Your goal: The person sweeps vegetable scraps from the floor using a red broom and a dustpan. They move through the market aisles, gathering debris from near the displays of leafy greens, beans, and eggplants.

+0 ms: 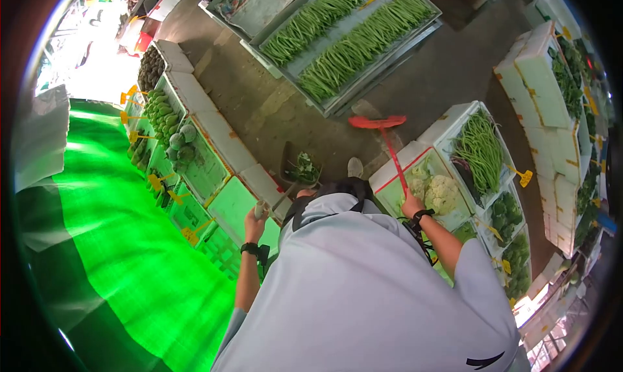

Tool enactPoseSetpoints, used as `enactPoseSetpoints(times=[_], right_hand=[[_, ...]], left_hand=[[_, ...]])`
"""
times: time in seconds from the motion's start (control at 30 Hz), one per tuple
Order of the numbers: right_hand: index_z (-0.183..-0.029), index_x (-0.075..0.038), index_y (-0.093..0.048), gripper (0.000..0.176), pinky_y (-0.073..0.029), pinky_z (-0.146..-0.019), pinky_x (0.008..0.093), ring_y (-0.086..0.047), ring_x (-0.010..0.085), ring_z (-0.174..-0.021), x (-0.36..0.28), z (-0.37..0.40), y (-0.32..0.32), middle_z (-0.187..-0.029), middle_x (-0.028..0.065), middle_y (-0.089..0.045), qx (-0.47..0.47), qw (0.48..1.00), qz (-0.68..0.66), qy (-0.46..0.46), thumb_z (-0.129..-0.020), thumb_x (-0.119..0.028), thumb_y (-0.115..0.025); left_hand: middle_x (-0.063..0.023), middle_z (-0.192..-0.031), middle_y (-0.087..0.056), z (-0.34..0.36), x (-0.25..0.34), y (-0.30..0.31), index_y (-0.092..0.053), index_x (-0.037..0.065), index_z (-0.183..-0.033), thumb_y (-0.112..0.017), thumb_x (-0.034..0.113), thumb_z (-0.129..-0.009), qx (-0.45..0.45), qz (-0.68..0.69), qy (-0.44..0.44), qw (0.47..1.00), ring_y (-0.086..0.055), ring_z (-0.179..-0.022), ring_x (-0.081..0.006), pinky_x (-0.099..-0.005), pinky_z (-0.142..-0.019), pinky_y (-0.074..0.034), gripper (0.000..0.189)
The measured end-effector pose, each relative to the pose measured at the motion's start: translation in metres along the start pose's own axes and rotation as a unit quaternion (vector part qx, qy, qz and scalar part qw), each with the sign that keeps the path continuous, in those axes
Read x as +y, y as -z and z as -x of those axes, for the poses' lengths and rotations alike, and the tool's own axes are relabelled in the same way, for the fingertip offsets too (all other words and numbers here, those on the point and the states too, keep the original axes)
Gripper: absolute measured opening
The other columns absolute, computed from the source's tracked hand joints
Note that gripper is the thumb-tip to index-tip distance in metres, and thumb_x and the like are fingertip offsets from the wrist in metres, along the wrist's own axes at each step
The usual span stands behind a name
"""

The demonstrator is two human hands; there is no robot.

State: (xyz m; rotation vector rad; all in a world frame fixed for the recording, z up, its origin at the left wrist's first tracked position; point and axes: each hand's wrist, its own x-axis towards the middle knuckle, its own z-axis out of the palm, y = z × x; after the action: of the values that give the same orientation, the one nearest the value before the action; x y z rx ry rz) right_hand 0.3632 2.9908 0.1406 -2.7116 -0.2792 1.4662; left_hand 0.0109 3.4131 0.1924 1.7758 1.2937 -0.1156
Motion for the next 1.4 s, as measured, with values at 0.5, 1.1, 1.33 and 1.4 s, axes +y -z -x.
enactPoseSetpoints(times=[0.5, 1.1, 1.33, 1.4], right_hand=[[-0.148, -0.005, -0.028, 0.067, -0.051, -0.086, 0.0510, -0.062, 0.0451, -0.102, -0.137, 0.004, -0.058, -0.109, 0.0314, -0.063, 0.086, 0.985, -0.116, -0.091, -0.085, -0.013, -0.051], [-0.116, -0.004, -0.050, 0.037, -0.052, -0.079, 0.0473, -0.066, 0.0393, -0.090, -0.242, 0.078, -0.164, -0.091, 0.0247, -0.066, 0.036, 0.988, -0.145, -0.046, -0.082, -0.016, -0.054], [-0.100, -0.007, -0.055, 0.015, -0.044, -0.050, 0.0326, -0.053, 0.0179, -0.056, -0.253, 0.156, -0.158, -0.071, 0.0066, -0.056, -0.099, 0.787, -0.600, -0.109, -0.086, -0.012, -0.055], [-0.100, -0.008, -0.054, 0.013, -0.035, -0.040, 0.0281, -0.046, 0.0122, -0.049, -0.257, 0.172, -0.159, -0.067, 0.0022, -0.050, -0.093, 0.787, -0.598, -0.121, -0.088, -0.007, -0.053]], left_hand=[[-0.0213, -0.078, -0.063, -0.171, 0.005, 0.103, -0.064, 0.005, -0.099, -0.068, 0.018, -0.085, -0.111, -0.104, -0.183, 0.971, -0.063, -0.075, -0.0393, -0.0430, -0.066, -0.048, 0.020], [-0.0216, -0.089, -0.067, -0.290, -0.011, 0.160, -0.065, 0.007, -0.098, -0.071, 0.023, -0.082, -0.137, -0.229, -0.232, 0.935, -0.062, -0.088, -0.0441, -0.0516, -0.072, -0.049, 0.024], [-0.0219, -0.088, -0.067, -0.301, -0.023, 0.184, -0.065, 0.007, -0.103, -0.070, 0.024, -0.081, -0.106, -0.195, -0.246, 0.944, -0.062, -0.088, -0.0443, -0.0496, -0.072, -0.050, 0.028], [-0.0217, -0.088, -0.067, -0.287, -0.015, 0.196, -0.066, 0.007, -0.104, -0.071, 0.022, -0.081, -0.098, -0.203, -0.247, 0.943, -0.063, -0.086, -0.0434, -0.0481, -0.072, -0.050, 0.028]])
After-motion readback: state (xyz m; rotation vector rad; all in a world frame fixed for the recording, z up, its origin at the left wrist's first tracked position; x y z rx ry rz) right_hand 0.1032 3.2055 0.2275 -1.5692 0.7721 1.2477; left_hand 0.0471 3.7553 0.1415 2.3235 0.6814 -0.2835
